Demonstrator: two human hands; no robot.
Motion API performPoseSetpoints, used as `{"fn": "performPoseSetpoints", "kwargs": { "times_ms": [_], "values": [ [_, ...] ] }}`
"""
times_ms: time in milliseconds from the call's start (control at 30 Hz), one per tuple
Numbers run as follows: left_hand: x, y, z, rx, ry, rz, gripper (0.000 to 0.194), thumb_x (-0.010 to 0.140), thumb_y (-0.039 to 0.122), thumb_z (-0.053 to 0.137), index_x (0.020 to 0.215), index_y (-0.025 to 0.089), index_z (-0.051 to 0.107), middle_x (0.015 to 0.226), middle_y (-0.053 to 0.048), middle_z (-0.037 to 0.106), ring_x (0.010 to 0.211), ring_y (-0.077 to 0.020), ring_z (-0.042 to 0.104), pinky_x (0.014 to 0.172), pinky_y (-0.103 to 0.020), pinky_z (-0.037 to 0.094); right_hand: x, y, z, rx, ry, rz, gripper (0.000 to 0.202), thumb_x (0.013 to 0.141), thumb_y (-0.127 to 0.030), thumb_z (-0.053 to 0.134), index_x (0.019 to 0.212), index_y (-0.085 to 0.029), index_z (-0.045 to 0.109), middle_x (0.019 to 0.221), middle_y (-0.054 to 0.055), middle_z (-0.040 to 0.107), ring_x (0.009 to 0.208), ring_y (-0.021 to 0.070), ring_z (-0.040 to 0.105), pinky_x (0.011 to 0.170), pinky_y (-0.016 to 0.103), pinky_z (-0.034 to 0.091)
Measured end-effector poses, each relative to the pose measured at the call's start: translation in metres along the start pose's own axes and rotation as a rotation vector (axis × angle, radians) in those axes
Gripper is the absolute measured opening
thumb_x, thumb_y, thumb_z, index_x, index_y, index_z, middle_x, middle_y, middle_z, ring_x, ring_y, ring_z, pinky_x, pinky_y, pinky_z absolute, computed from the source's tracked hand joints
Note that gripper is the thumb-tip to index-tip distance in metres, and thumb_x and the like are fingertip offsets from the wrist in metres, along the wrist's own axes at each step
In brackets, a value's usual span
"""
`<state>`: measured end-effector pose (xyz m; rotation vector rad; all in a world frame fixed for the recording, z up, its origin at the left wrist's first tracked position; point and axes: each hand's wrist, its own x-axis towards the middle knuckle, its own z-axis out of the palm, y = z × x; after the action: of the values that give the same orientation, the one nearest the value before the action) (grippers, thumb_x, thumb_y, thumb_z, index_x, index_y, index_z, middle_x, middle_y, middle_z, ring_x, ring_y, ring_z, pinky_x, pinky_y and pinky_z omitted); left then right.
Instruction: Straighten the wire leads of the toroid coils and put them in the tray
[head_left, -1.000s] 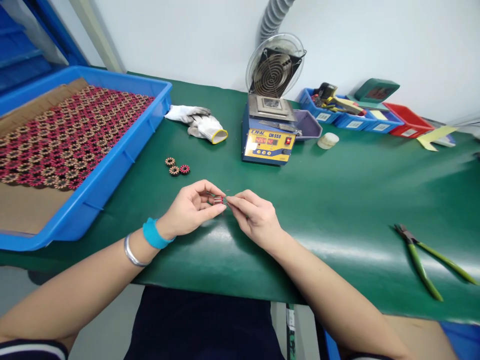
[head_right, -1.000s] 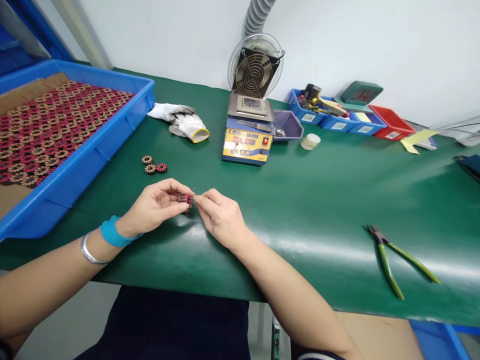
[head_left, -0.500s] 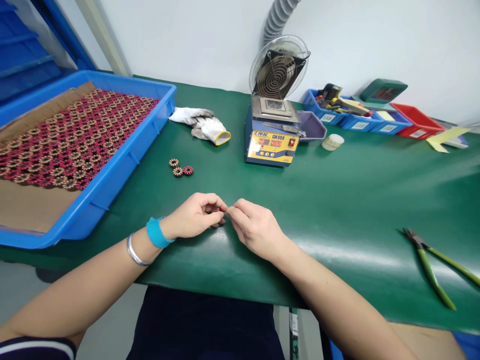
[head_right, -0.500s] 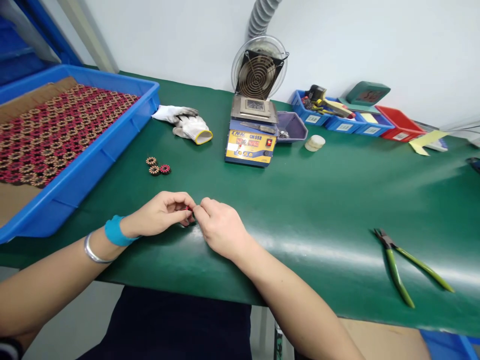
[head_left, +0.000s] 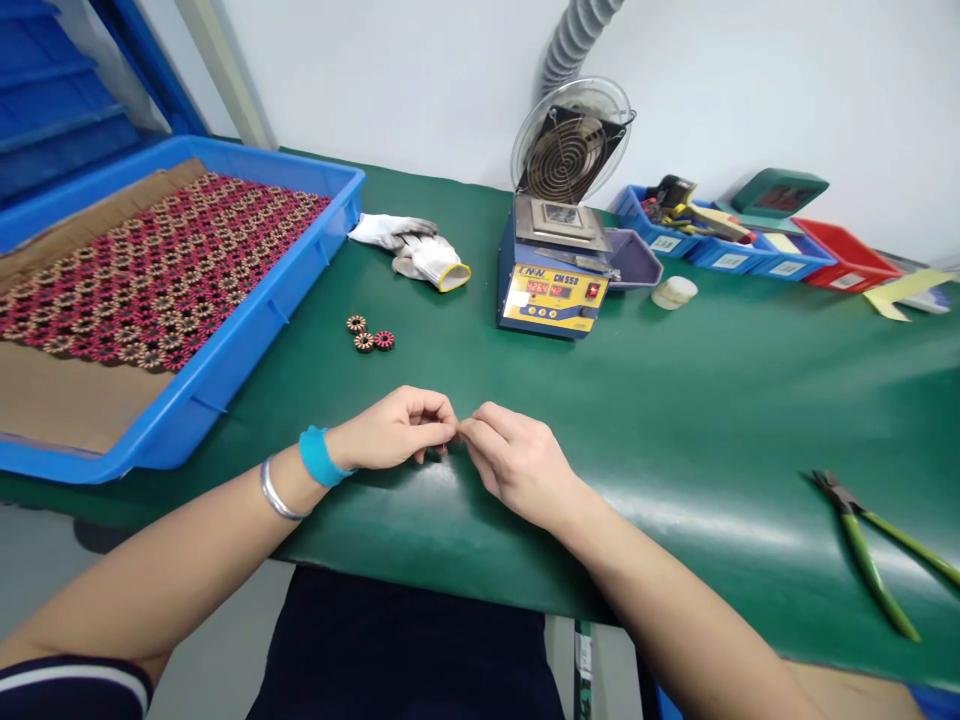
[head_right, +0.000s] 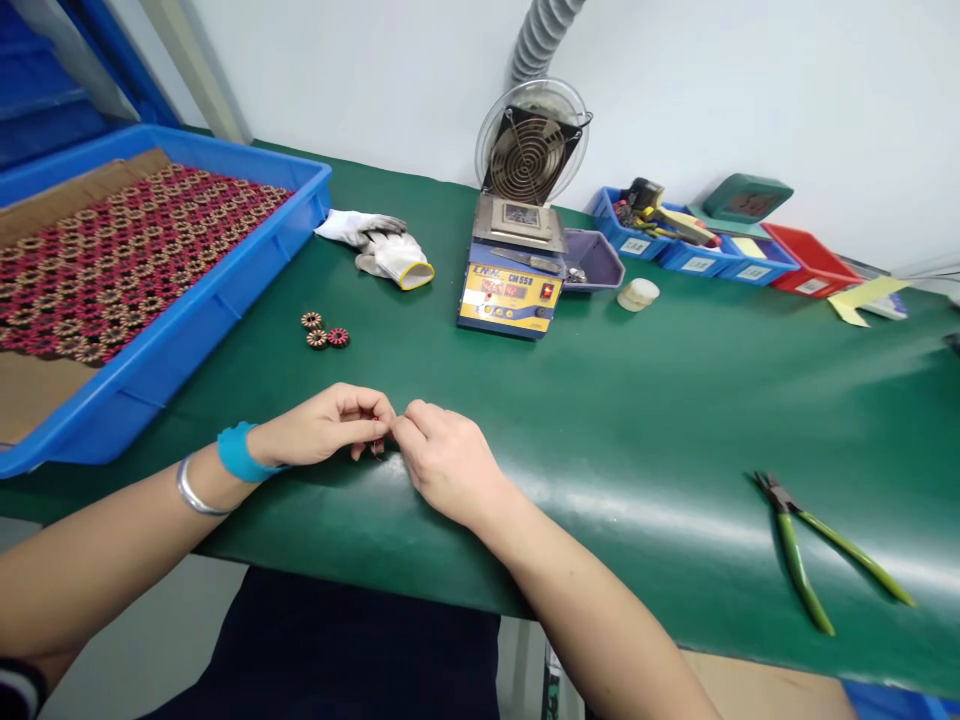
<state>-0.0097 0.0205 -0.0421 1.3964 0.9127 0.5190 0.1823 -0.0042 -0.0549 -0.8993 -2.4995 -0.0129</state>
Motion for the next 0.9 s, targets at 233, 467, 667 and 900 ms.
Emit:
{"fn": "performPoseSetpoints", "kwargs": {
  "times_ms": [233, 467, 667, 900],
  "values": [
    [-0.002, 0.002, 0.001, 0.124, 0.010, 0.012, 0.011, 0.076, 0.023, 0.057, 0.068, 0.016, 0.057, 0.060, 0.002, 0.056, 0.051, -0.0080, 0.047, 0.043, -0.017, 0.037, 0.000, 0.001, 0.000, -0.011, -0.019, -0.023, 0.027, 0.097, -0.016, 0.039, 0.084, -0.015, 0.062, 0.074, 0.004, 0.059, 0.064, 0.0142, 0.052, 0.059, 0.025, 0.041],
    [-0.003, 0.000, -0.001, 0.190, 0.069, 0.056, 0.011, 0.076, 0.021, 0.054, 0.069, 0.015, 0.059, 0.066, -0.001, 0.061, 0.057, -0.0108, 0.055, 0.048, -0.020, 0.038, 0.005, 0.010, -0.007, 0.305, 0.037, 0.211, 0.014, 0.092, -0.017, 0.049, 0.087, -0.017, 0.061, 0.079, 0.004, 0.062, 0.067, 0.0122, 0.057, 0.061, 0.023, 0.045],
    [-0.004, -0.002, 0.004, 0.252, 0.114, 0.118, 0.011, 0.075, 0.020, 0.052, 0.066, 0.015, 0.056, 0.060, 0.002, 0.056, 0.056, -0.0101, 0.050, 0.056, -0.023, 0.041, 0.007, 0.004, -0.001, 0.508, -0.054, 0.275, 0.013, 0.089, -0.014, 0.051, 0.079, -0.018, 0.058, 0.072, 0.000, 0.059, 0.063, 0.0110, 0.054, 0.060, 0.023, 0.043],
    [-0.002, -0.005, 0.010, 0.211, 0.223, 0.124, 0.013, 0.076, 0.024, 0.054, 0.070, 0.014, 0.058, 0.061, 0.001, 0.056, 0.055, -0.0098, 0.050, 0.053, -0.023, 0.042, 0.007, 0.005, 0.006, 0.524, 0.035, 0.317, 0.014, 0.088, -0.016, 0.051, 0.075, -0.018, 0.057, 0.067, -0.001, 0.057, 0.059, 0.0106, 0.052, 0.057, 0.023, 0.043]
  ]
}}
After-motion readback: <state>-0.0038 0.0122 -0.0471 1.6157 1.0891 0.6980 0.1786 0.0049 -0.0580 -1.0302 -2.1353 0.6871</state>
